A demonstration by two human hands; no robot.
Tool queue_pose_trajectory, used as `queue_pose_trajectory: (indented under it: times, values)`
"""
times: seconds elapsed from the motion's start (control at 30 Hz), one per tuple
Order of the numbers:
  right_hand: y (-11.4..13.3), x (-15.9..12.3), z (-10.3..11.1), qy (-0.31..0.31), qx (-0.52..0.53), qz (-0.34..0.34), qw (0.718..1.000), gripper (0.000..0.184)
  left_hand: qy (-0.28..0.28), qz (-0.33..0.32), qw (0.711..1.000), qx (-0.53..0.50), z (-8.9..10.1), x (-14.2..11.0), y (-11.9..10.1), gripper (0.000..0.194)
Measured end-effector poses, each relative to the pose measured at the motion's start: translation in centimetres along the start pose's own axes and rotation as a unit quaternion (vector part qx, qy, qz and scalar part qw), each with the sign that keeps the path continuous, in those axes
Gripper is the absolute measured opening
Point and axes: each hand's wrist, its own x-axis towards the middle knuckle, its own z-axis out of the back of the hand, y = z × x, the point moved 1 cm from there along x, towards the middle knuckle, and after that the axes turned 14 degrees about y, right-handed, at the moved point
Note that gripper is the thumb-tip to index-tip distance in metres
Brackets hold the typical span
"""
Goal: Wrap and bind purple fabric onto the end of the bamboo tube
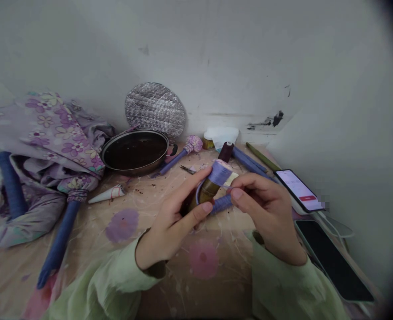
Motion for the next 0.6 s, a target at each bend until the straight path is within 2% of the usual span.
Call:
queue_pose_trajectory:
  times: [0.13, 0.33, 0.43, 0.53, 0.6]
  values:
    - [0.09, 0.09, -0.11, 0.011, 0.012, -0.004, 1.0, 0.008, 0.001, 0.005, 0.999, -0.036, -0.74, 0.21, -0.29, 0.052]
    - [0.12, 0.25, -0.33, 0.024, 0.059, 0.004, 0.998, 0.009, 0.045, 0.012, 0.987, -0.153, -0.97, 0.3, -0.47, 0.049]
    - [-0.11, 0.21, -0.41, 0.041, 0.094, -0.005, 0.995, 0.002, 0.091, 0.02, 0.978, -0.187, -0.76, 0.26, -0.43, 0.047]
    - [-0.42, 0.1, -0.37, 0.073, 0.137, -0.013, 0.988, 0.025, 0.15, 0.022, 0.962, -0.226, -0.79, 0.1, -0.15, 0.04]
    - [-0.52, -0.01, -0.27, 0.106, 0.14, 0.005, 0.984, 0.028, 0.177, 0.026, 0.951, -0.254, -0.95, -0.02, 0.21, 0.033]
